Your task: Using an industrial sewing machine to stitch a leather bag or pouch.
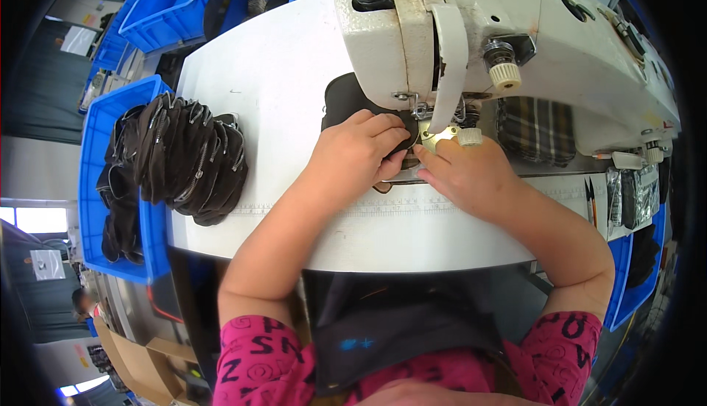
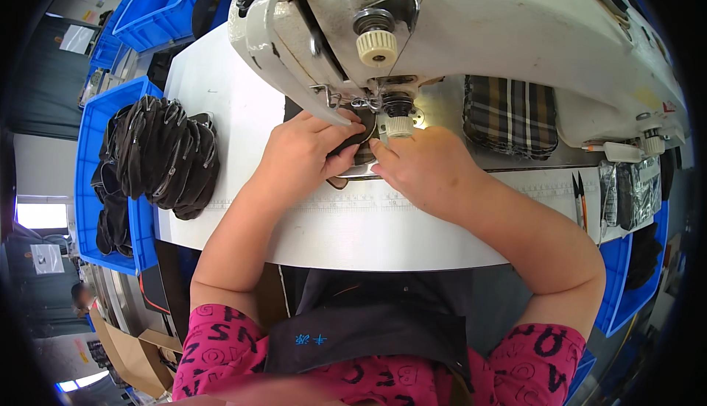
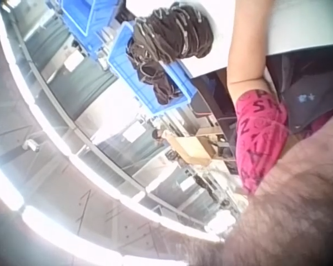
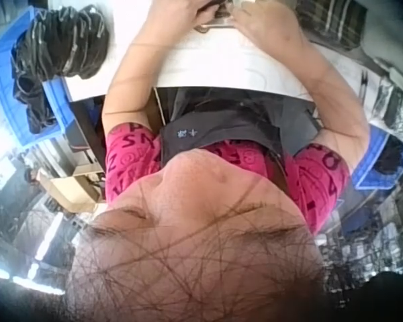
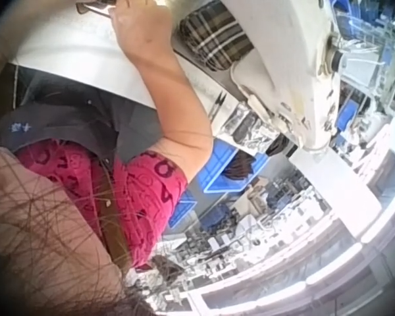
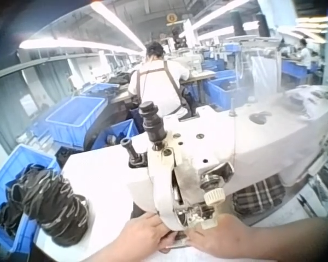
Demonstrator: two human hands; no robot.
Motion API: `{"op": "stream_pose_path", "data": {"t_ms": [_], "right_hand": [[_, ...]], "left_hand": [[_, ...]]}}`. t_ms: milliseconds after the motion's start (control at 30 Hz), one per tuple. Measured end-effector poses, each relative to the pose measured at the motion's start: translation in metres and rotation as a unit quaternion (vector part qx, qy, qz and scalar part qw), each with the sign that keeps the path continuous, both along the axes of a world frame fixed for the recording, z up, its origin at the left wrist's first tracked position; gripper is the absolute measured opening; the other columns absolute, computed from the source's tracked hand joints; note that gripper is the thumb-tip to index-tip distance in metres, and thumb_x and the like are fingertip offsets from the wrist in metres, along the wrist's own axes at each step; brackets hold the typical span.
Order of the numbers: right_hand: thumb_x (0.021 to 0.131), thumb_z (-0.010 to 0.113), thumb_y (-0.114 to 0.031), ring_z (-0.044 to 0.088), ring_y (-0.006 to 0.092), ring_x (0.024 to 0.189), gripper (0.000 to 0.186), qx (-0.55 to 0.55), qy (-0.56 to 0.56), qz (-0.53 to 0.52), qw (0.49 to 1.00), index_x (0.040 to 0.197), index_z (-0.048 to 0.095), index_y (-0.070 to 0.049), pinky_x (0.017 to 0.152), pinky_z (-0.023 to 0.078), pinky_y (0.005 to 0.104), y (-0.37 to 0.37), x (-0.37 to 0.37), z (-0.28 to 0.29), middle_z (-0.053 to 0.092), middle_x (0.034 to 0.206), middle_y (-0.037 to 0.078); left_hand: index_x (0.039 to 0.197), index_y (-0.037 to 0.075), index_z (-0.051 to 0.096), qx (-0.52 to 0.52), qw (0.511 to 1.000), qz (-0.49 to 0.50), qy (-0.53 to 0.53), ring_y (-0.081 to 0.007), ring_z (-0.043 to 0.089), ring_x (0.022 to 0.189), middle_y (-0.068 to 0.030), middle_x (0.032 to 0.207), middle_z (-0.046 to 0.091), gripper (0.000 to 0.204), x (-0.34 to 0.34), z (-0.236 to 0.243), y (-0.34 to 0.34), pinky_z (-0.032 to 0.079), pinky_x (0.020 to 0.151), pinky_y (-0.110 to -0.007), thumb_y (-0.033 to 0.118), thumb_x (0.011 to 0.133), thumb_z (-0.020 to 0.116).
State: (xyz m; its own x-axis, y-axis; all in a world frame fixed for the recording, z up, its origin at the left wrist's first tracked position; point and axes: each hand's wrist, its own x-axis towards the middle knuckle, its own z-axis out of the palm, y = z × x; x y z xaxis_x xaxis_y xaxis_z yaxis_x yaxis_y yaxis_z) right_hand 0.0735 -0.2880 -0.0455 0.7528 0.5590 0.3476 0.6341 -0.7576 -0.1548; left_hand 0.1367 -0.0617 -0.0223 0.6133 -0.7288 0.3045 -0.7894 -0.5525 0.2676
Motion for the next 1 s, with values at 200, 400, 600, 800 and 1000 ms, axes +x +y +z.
{"op": "stream_pose_path", "data": {"t_ms": [200,400,600,800,1000], "right_hand": [[0.09,0.075,-0.029,0.067,0.023,0.07,0.034,0.0,-0.01,0.007,1.0,0.113,0.075,-0.004,0.063,0.053,0.0371,0.0,0.0,-0.001,0.066,0.079,0.004],[0.091,0.074,-0.029,0.068,0.0234,0.071,0.035,0.008,0.009,0.004,1.0,0.114,0.074,-0.003,0.064,0.054,0.0374,0.001,-0.001,0.002,0.067,0.081,0.004],[0.093,0.072,-0.029,0.068,0.025,0.072,0.035,-0.003,0.015,-0.01,1.0,0.115,0.073,-0.002,0.064,0.054,0.0382,0.005,0.001,0.002,0.068,0.083,0.005],[0.094,0.072,-0.03,0.067,0.0262,0.066,0.027,-0.006,-0.009,-0.027,1.0,0.107,0.073,-0.006,0.061,0.053,0.0393,0.004,0.004,-0.001,0.067,0.077,0.004],[0.094,0.07,-0.024,0.065,0.0245,0.064,0.016,-0.003,-0.026,-0.122,0.992,0.093,0.06,-0.011,0.053,0.049,0.0374,0.015,0.023,-0.006,0.062,0.073,0.003]], "left_hand": [[0.107,0.013,0.078,0.002,1.0,0.003,-0.02,-0.0255,0.071,0.095,-0.0013,0.112,0.075,0.025,-0.003,-0.004,-0.005,0.06,0.08,-0.036,0.018,0.083,0.078],[0.107,0.013,0.077,0.009,1.0,0.017,-0.013,-0.0262,0.071,0.096,-0.0016,0.113,0.075,0.023,-0.002,-0.004,-0.008,0.059,0.081,-0.037,0.018,0.084,0.077],[0.102,0.008,0.077,-0.018,0.998,0.021,-0.049,-0.0226,0.067,0.095,-0.0015,0.104,0.071,0.021,0.009,-0.013,-0.007,0.058,0.079,-0.034,0.02,0.084,0.075],[0.102,0.005,0.078,-0.073,0.988,0.066,0.121,-0.0272,0.071,0.093,-0.0082,0.103,0.075,0.023,0.013,0.003,-0.005,0.058,0.08,-0.036,0.023,0.089,0.075],[0.102,0.002,0.078,-0.104,0.978,0.07,0.166,-0.031,0.072,0.09,-0.0109,0.101,0.076,0.024,0.019,-0.004,-0.003,0.058,0.079,-0.038,0.023,0.091,0.075]]}}
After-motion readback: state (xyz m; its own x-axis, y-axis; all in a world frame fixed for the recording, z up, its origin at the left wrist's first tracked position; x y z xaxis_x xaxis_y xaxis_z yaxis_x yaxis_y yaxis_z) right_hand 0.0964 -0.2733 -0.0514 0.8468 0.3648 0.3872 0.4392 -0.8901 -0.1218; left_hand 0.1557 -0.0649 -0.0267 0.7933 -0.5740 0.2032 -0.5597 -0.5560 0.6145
